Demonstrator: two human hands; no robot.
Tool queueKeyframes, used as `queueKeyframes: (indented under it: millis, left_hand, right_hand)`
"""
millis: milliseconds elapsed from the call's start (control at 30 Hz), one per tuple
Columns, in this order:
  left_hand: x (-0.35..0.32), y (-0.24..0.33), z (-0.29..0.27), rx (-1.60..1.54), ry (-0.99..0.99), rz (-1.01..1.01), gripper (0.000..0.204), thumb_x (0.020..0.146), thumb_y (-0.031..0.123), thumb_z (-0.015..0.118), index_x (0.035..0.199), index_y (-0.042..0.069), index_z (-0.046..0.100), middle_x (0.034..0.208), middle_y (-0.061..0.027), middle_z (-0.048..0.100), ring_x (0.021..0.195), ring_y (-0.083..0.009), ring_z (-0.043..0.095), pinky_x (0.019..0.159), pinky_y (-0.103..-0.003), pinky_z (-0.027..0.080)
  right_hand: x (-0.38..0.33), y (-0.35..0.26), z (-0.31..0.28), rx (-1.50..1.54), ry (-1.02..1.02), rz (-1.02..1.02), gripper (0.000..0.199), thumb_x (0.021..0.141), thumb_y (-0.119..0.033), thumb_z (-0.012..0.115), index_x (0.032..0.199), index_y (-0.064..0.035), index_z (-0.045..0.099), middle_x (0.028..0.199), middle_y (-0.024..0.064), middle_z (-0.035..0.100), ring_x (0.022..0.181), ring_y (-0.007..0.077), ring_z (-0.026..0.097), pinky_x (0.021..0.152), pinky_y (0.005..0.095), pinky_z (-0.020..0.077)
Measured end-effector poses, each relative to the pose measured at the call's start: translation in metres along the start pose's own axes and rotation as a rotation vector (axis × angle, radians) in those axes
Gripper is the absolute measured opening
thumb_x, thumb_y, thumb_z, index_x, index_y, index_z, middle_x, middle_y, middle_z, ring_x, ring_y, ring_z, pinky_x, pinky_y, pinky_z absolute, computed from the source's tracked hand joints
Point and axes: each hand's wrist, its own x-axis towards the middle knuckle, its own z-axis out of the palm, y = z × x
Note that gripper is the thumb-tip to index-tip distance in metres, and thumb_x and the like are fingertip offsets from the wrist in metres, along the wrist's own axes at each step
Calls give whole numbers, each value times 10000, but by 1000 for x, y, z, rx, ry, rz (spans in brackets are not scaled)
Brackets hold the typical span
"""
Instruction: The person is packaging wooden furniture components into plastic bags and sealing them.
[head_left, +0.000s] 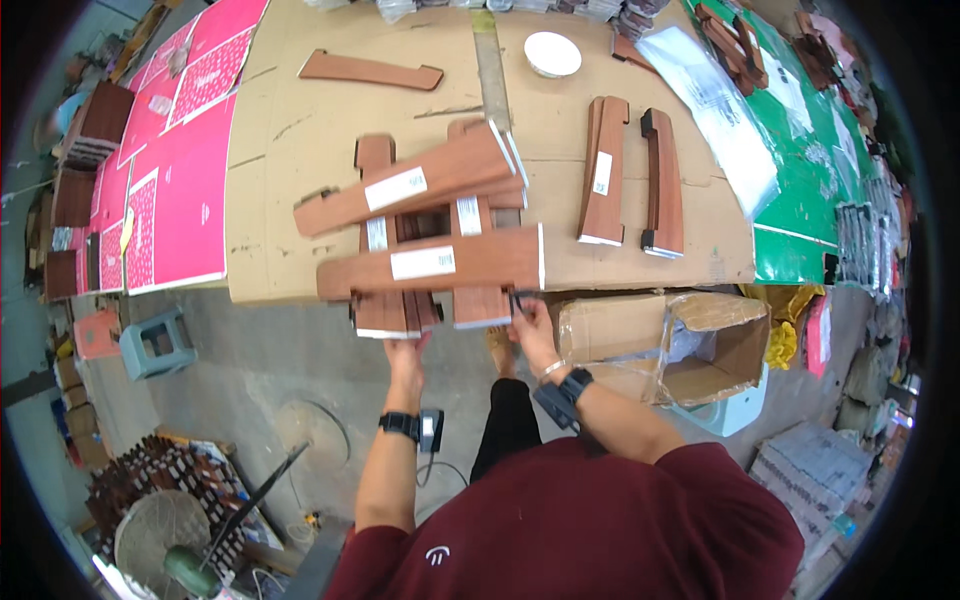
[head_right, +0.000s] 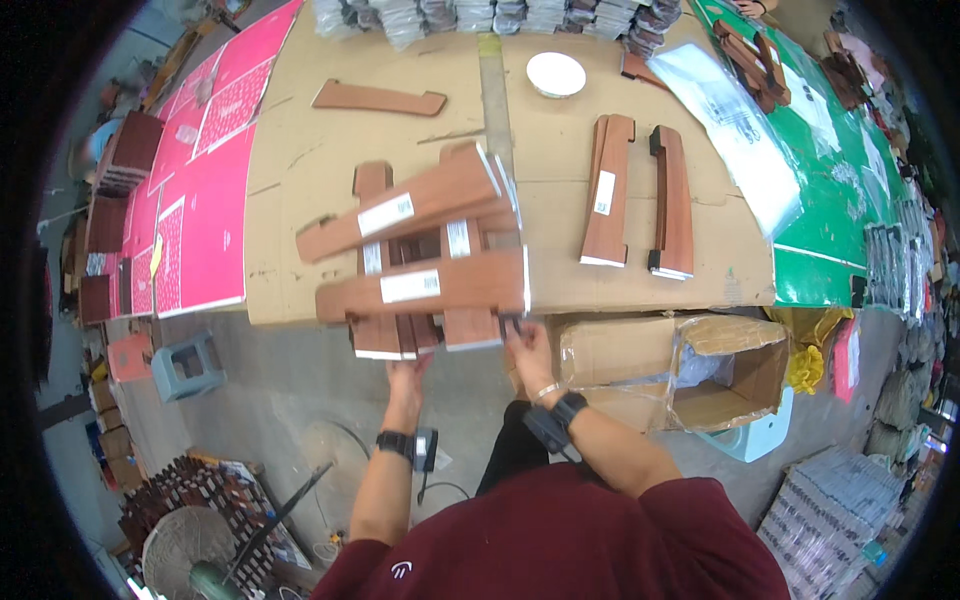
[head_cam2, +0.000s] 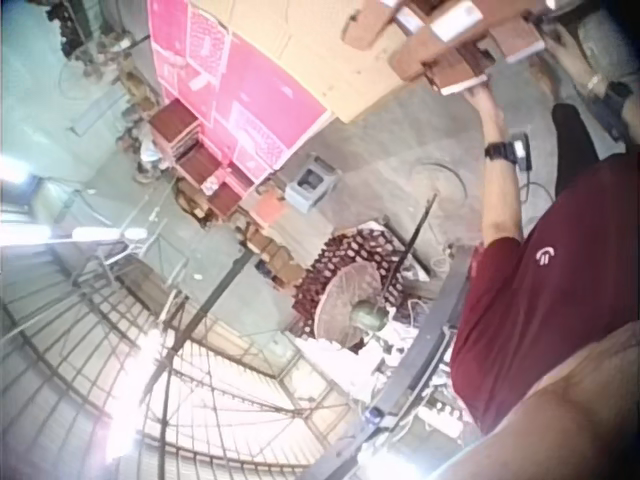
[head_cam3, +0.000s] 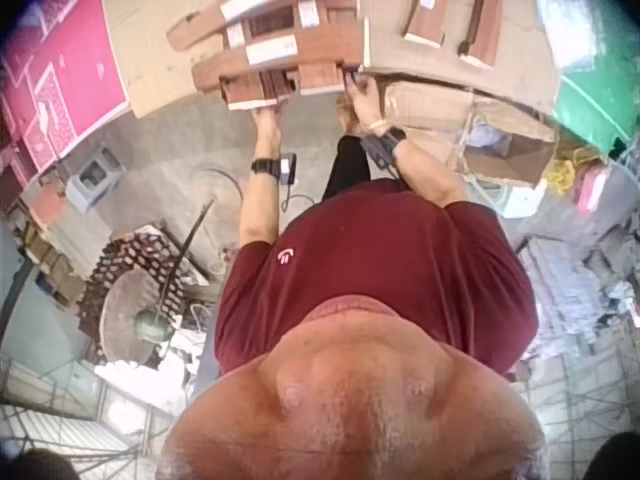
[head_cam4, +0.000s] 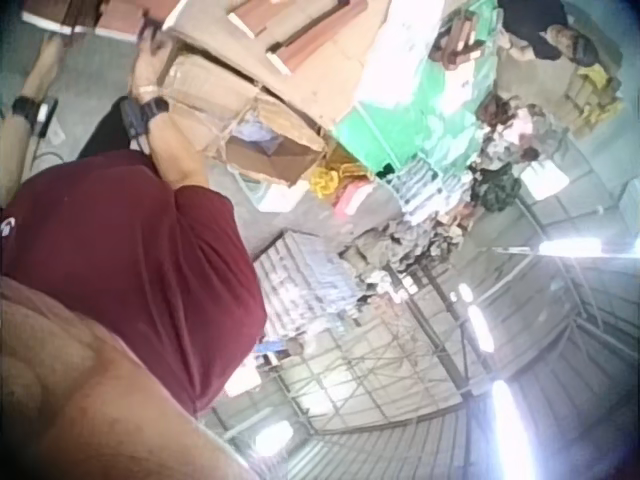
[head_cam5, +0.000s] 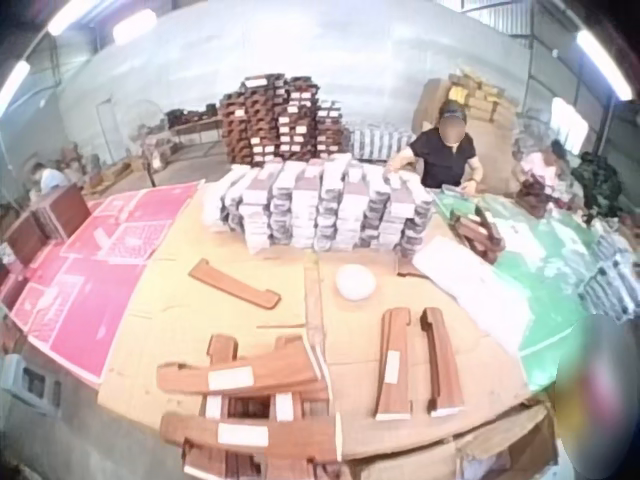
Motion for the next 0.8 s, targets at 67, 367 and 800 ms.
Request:
queueKeyframes:
  millis: [67,367,800]
  left_hand:
    - [-13,-3,-13,47,-47,-84,483,1009,342,561,1426,149,410,1323,-79,575,1152,-225,610,930,-412,531]
    - [20,2,-28,161,-202,-74,597,1010,488,497,1472,136,360,1405,-50,508,1273,-214,524,1057,-439,450]
    - [4,-5,-32,150,-394,108,604,1016,472,499,1486,121,353,1420,-26,487,1285,-192,500,1077,-389,420]
  right_hand:
    - [-11,0,-14,9,-99,102,329,955,-274,664,1147,-35,545,895,32,621,804,101,588,702,256,482]
    - [23,22,-24,-206,-284,57,298,892,-103,627,1146,50,607,995,66,668,897,114,596,790,284,499]
    - [-14,-33,-26,-297,-214,115,281,869,-135,680,1089,27,612,875,1,620,764,69,515,660,250,460]
